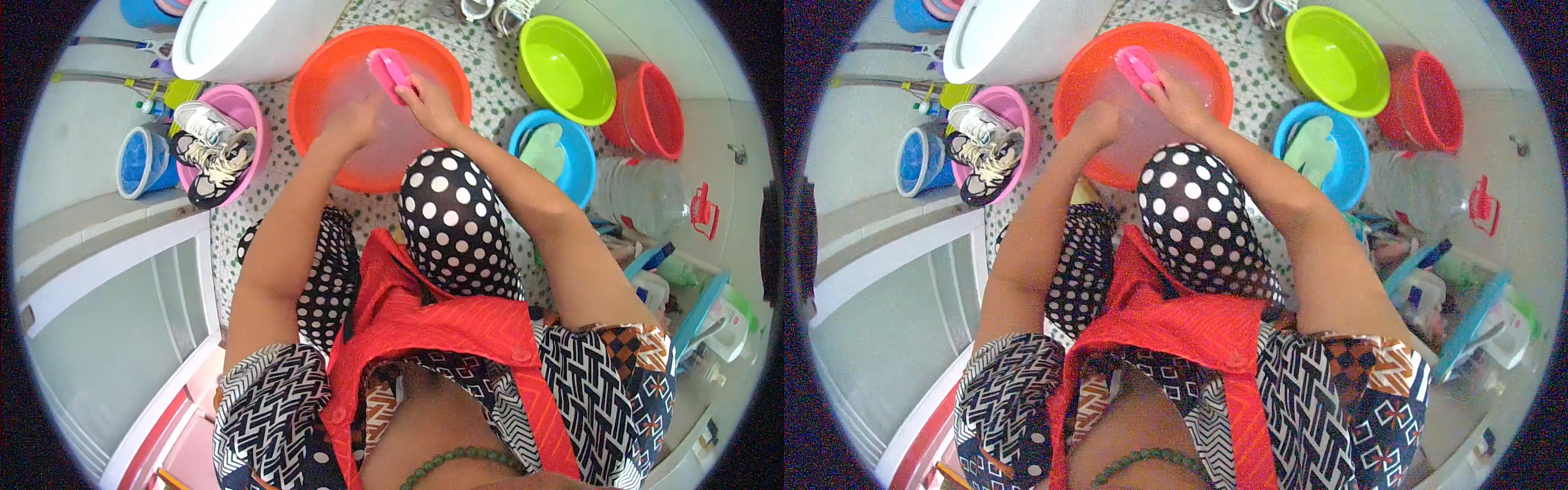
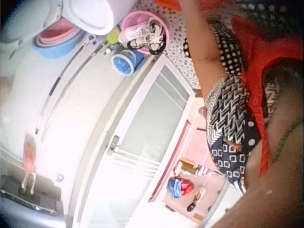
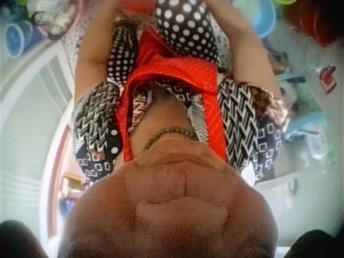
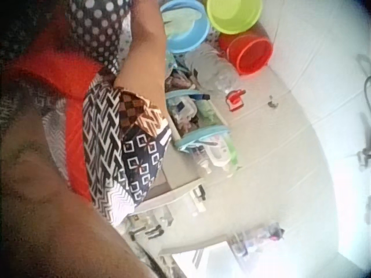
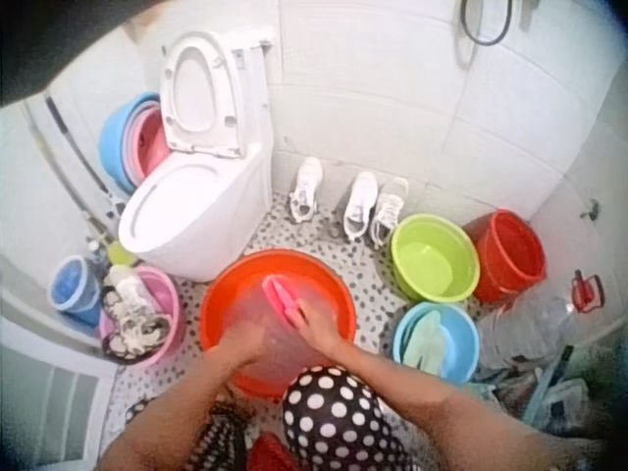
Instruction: The person washes a pair of shoes and insoles in basins of soapy water by hand and with a brush, then rinses them with water.
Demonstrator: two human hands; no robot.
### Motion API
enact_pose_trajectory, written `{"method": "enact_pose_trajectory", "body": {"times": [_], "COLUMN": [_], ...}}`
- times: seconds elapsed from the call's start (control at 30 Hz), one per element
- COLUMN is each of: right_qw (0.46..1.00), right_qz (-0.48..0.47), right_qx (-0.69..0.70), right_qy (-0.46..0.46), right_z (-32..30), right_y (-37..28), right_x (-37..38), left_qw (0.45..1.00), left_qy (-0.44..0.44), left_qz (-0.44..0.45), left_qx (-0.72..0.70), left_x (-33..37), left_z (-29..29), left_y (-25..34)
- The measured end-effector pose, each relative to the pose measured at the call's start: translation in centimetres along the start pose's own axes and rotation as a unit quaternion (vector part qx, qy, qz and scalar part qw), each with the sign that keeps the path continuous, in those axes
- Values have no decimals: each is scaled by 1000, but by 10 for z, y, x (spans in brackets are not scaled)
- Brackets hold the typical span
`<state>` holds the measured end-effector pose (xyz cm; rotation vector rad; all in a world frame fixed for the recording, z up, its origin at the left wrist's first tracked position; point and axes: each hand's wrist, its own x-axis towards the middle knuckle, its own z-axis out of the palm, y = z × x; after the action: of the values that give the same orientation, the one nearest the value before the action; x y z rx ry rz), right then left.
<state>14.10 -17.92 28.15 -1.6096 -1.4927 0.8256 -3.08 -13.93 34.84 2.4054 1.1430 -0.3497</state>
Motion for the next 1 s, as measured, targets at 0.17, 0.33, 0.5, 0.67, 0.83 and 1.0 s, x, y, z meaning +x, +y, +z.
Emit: {"method": "enact_pose_trajectory", "body": {"times": [0.17, 0.33, 0.5, 0.67, 0.83, 1.0], "right_qw": [971, 953, 877, 797, 776, 850], "right_qz": [157, 245, 353, 494, 515, 405], "right_qx": [-170, -35, -185, -254, -308, -304], "right_qy": [-54, 177, 269, 239, 196, 147], "right_z": [-11, -35, -58, -100, -110, -99], "right_y": [66, 122, 180, 254, 255, 240], "right_x": [-8, -47, -110, -188, -201, -189], "left_qw": [986, 984, 983, 977, 974, 974], "left_qy": [21, -54, -90, -135, -138, -136], "left_qz": [162, 168, 159, 156, 180, 175], "left_qx": [-43, -29, -8, 61, 30, 42], "left_x": [27, 29, 25, 30, 29, 34], "left_z": [37, 46, 53, 45, 51, 60], "left_y": [-15, -10, -21, 14, 18, -6]}}
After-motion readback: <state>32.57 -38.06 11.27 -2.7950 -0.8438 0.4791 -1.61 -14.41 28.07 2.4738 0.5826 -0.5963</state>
